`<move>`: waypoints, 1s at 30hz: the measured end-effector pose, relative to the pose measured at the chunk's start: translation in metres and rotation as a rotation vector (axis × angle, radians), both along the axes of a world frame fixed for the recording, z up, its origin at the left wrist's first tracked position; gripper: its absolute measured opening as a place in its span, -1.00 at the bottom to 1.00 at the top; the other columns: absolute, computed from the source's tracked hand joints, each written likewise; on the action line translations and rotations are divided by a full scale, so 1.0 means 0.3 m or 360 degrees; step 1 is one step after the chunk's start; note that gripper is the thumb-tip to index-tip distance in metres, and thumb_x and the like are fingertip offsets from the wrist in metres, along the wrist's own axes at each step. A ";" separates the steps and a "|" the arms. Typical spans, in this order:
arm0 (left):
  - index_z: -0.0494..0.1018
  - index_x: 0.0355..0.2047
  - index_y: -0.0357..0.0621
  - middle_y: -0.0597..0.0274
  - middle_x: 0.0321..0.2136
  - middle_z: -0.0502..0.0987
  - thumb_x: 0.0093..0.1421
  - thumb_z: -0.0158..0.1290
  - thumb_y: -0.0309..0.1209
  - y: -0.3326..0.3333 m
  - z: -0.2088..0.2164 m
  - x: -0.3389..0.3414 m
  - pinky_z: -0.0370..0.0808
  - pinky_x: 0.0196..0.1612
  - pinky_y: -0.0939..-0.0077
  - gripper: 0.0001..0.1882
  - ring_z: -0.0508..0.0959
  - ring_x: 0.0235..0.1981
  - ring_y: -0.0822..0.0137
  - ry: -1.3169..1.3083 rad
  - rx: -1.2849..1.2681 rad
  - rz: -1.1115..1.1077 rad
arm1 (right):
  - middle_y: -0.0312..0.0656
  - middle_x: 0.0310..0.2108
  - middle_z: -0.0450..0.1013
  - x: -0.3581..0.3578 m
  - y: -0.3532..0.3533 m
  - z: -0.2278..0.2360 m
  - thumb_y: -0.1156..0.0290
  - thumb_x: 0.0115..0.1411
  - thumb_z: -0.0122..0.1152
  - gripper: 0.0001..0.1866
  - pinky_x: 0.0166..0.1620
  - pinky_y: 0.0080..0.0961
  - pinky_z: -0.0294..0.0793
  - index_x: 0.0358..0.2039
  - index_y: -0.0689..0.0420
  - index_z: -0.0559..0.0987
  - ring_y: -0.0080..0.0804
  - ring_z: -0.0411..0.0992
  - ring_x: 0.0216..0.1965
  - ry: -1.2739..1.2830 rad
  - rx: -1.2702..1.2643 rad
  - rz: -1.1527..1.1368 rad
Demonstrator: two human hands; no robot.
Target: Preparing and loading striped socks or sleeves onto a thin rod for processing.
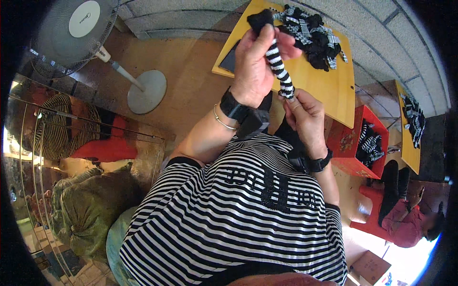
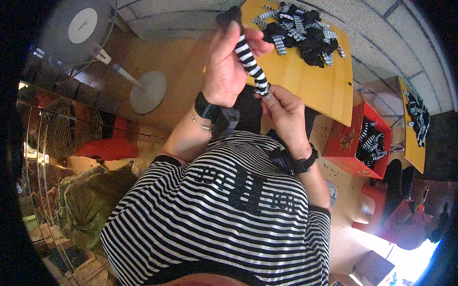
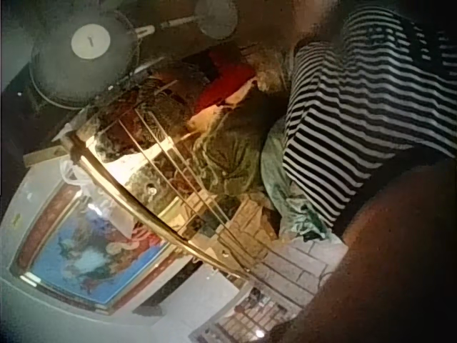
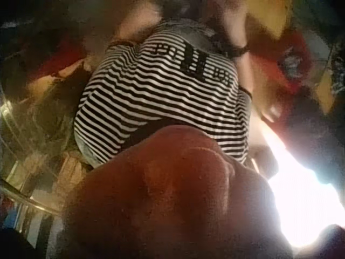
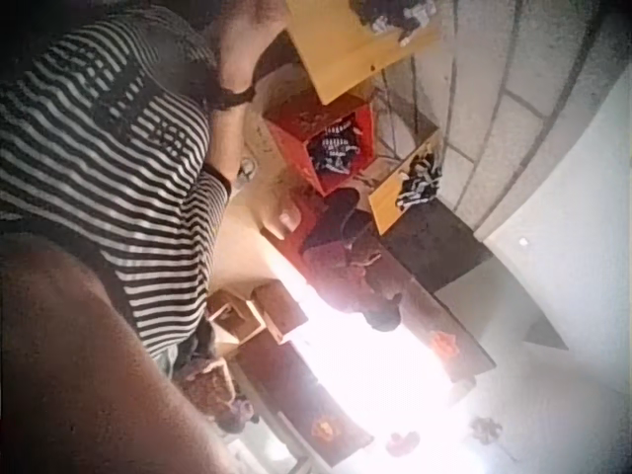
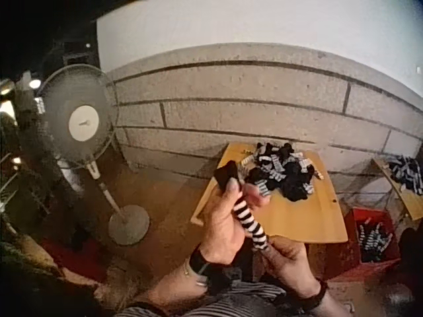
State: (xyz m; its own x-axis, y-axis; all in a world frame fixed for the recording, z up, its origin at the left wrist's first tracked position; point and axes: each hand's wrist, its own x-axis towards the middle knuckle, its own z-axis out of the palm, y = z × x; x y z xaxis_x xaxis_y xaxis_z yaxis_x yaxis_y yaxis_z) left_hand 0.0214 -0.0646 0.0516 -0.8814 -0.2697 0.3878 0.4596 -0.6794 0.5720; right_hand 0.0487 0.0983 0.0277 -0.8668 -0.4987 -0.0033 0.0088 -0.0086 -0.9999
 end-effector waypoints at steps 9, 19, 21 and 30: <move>0.42 -0.29 -0.22 0.06 -0.39 0.57 0.21 0.08 -0.39 -0.015 0.023 -0.001 0.60 -0.23 0.26 -0.84 0.60 -0.45 0.24 -0.0121 -0.0011 0.0457 | -0.25 -0.65 0.38 -0.008 0.028 -0.048 0.54 0.19 0.15 -0.89 -0.54 -0.55 0.32 -0.28 0.26 0.57 -0.53 0.35 -0.64 0.0845 0.0375 -0.0268; 0.38 -0.37 -0.21 0.17 -0.60 0.49 0.24 0.04 -0.37 0.049 -0.031 -0.001 0.55 -0.52 0.36 -0.84 0.48 -0.69 0.34 -0.0213 -0.0096 0.0522 | 0.05 -0.55 0.38 -0.057 0.039 0.043 0.68 0.01 0.14 -0.82 -0.44 -0.35 0.39 -0.32 0.24 0.51 0.02 0.42 -0.50 0.1570 0.0691 -0.0268; 0.29 -0.24 -0.19 0.18 -0.62 0.45 0.27 0.00 -0.37 0.102 -0.023 0.022 0.55 -0.51 0.35 -0.82 0.47 -0.68 0.35 -0.0117 -0.0211 0.0464 | -0.01 -0.57 0.39 -0.089 0.029 -0.006 0.66 0.04 0.14 -0.86 -0.46 -0.40 0.37 -0.34 0.24 0.51 -0.09 0.41 -0.54 0.1400 0.0599 -0.0251; 0.28 -0.10 -0.20 0.05 -0.14 0.47 0.29 -0.01 -0.32 0.020 -0.009 0.009 0.62 -0.17 0.18 -0.73 0.59 -0.25 0.14 -0.0002 -0.0086 0.0385 | -0.47 -0.63 0.30 -0.060 0.000 -0.062 0.47 0.29 0.06 -0.88 -0.57 -0.78 0.12 -0.34 0.22 0.54 -0.79 0.18 -0.62 0.0451 0.0187 -0.0141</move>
State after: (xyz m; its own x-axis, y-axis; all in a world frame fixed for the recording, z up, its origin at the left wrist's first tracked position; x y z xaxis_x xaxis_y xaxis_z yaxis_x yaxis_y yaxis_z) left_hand 0.0240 -0.0587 0.0489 -0.7940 -0.4521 0.4065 0.6047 -0.5181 0.6049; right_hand 0.0308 0.0983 0.0092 -0.8815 -0.4317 0.1915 -0.2661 0.1190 -0.9566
